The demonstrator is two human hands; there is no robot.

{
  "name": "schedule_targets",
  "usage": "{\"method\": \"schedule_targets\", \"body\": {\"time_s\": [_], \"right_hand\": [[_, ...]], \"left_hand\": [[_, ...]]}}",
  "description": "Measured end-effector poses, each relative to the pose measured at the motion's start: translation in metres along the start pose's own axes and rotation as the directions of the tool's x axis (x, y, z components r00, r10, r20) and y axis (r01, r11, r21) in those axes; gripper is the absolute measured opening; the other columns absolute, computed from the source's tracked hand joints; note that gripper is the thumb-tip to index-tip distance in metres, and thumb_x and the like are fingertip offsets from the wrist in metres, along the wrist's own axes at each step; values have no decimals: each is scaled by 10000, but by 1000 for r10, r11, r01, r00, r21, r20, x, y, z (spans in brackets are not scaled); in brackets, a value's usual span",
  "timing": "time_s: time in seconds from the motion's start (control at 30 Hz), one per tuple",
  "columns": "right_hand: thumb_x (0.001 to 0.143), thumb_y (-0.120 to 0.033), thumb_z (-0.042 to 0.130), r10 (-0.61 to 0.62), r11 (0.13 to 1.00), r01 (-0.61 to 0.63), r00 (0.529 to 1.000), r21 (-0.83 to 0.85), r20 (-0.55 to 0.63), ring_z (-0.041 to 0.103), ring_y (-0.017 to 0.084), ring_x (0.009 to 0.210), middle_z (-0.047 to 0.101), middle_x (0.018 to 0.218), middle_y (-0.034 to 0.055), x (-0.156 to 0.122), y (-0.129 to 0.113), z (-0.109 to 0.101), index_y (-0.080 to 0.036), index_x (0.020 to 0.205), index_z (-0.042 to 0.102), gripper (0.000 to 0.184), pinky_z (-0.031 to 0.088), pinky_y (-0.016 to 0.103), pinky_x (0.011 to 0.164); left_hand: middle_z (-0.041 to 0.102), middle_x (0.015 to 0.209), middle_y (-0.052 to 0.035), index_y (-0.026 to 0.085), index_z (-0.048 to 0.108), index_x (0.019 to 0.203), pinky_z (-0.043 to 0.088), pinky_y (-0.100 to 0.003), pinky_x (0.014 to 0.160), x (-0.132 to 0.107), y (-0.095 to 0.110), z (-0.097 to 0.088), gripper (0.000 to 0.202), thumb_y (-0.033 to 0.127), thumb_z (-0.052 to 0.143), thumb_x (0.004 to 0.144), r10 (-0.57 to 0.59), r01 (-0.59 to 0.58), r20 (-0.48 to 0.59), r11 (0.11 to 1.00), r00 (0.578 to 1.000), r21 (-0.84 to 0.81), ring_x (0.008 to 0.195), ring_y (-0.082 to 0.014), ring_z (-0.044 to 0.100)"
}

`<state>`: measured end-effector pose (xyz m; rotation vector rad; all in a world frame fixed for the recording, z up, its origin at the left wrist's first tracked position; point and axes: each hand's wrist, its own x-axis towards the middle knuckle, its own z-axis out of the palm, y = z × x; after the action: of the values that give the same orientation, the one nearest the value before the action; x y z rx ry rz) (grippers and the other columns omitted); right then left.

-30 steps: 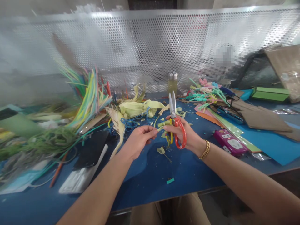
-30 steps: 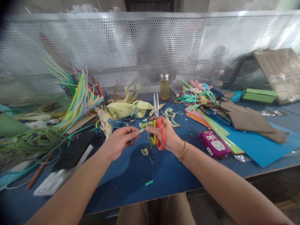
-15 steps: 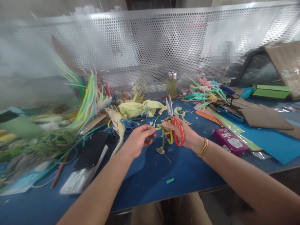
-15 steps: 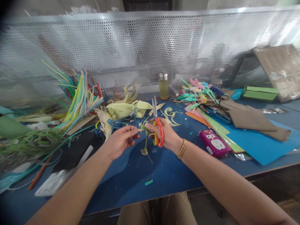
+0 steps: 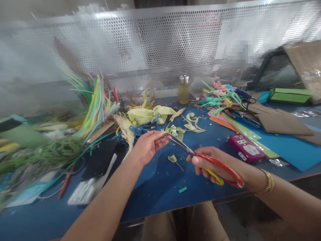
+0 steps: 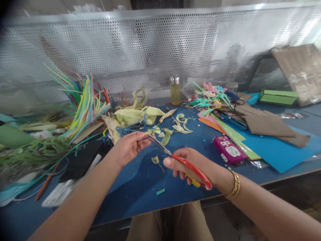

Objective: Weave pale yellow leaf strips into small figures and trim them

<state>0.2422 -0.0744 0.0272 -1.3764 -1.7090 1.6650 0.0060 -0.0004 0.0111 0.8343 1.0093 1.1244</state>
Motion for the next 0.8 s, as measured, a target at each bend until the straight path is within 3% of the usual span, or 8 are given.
{"method": "schedule_targets", "body": {"time_s": [0.17, 0.37, 0.57, 0.8], "right_hand": [[771, -638, 595, 44, 997, -47, 998, -55, -44, 468, 64, 390, 552, 571, -15, 13, -9, 7, -152, 720, 572, 489, 371, 177, 361], [752, -639, 621, 32, 987, -52, 991, -152, -129, 460, 63, 382, 532, 563, -26, 24, -21, 13, -164, 705, 548, 483, 352, 184, 368], [757, -671, 592, -31, 986, 10, 992, -168, -123, 446, 66, 397, 548, 612, -18, 32, -17, 14, -173, 763, 557, 499, 341, 196, 376], [736, -622, 654, -213, 944, 173, 970, -282, -117, 409, 73, 466, 487, 581, -32, 36, -10, 12, -174, 758, 573, 455, 288, 205, 432]], "left_hand": [[738, 886, -109, 107, 640, 776, 566, -298, 839, -2, -1, 0, 30, 121, 666, 780, -2, 5, 69, 999, 998, -41, 852, -188, 708], [736, 886, -118, 100, 647, 796, 571, -307, 828, -7, 2, 0, 19, 98, 629, 801, -39, 42, 69, 998, 997, -45, 822, -186, 710], [734, 859, -125, 95, 647, 793, 567, -327, 850, -9, 3, 2, 40, 85, 612, 809, -67, 71, 82, 996, 994, -46, 809, -189, 711], [736, 876, -131, 100, 658, 795, 564, -331, 856, -10, 2, 0, 9, 106, 658, 788, -35, 40, 99, 998, 994, -51, 825, -196, 711]]}}
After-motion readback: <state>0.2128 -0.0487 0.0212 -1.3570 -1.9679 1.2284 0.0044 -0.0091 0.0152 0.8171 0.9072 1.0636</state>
